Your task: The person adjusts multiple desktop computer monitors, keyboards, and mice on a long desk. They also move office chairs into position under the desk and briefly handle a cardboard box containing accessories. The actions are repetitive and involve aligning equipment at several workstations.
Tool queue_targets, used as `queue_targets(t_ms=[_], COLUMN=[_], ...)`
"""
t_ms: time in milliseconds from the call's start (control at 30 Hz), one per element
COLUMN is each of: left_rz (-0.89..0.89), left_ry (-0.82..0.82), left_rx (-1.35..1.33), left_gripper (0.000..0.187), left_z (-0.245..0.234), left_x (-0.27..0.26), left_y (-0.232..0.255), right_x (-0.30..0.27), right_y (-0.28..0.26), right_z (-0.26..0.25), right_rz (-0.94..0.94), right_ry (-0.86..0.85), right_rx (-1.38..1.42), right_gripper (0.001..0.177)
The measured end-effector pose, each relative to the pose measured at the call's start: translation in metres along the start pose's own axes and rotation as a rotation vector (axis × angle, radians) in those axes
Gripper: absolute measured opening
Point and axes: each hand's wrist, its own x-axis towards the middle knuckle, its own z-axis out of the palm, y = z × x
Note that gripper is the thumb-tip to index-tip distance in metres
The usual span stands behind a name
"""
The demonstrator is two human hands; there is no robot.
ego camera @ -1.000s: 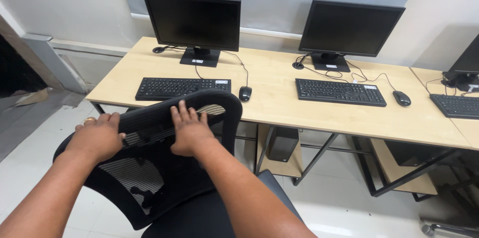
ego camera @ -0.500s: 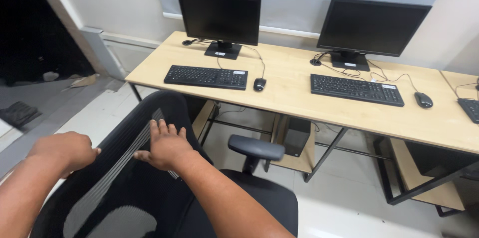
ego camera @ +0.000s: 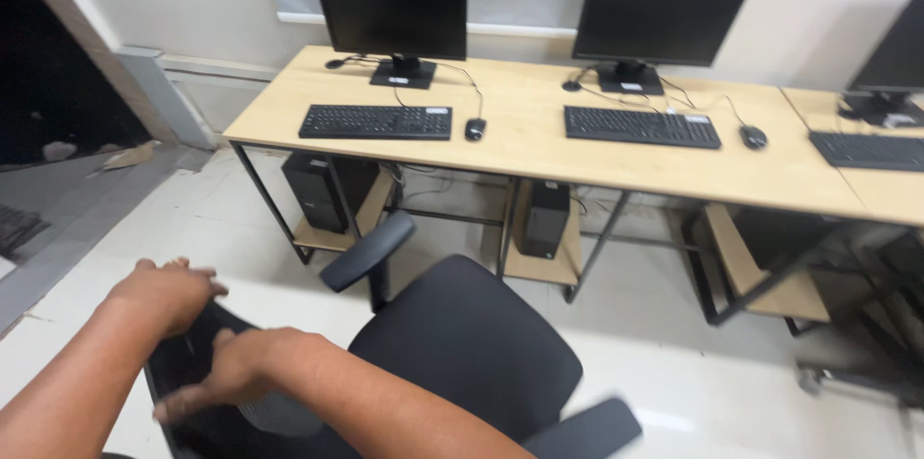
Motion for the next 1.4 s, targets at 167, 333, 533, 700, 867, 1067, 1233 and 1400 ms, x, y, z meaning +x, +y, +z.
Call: queue_targets(t_ms=[167, 333, 533, 700, 867, 1067, 1233, 1400], left_rz=[0.14, 0.339, 0.417, 0.493, 0.524, 0.625, 0.536, 0.591], left_ry=[-0.196, -0.261, -0.197, -0.215, -0.3, -0.083, 0.548, 0.493], left_rx=[-0.205, -0.272, -0.247, -0.507, -0.813, -0.718, -0.413, -0.317], left_gripper=[0.068, 0.069, 0.056, 0.064, 0.088, 0.072, 0.048, 0.045], left_z=[0.055, 0.11, 0.118, 0.086, 0.073, 0.057, 0.059, 0.05], left_x=[-0.003, -0.002, -0.022, -0.056, -0.117, -0.204, -0.267, -0.276], left_y=[0.012, 0.045, 0.084, 0.133, 0.169, 0.18, 0.223, 0.228], right_x=[-0.023, -0.079, -0.144, -0.204, -0.269, -0.361, -0.395, -0.413], right_y=[-0.01, -0.032, -0.027, 0.005, 0.021, 0.028, 0.04, 0.041], right_z=[0.046, 0.054, 0.05, 0.061, 0.051, 0.046, 0.06, 0.07], right_rz=[0.048, 0.302, 0.403, 0.333, 0.479, 0.642, 0.57, 0.609], right_ry=[-0.253, -0.414, -0.449, -0.17, -0.042, 0.215, 0.438, 0.435], right_rx=[0.0, 0.063, 0.089, 0.214, 0.037, -0.548, -0.679, -0.634], right_gripper=[0.113, 0.073, 0.074, 0.091, 0.101, 0.046, 0.034, 0.031])
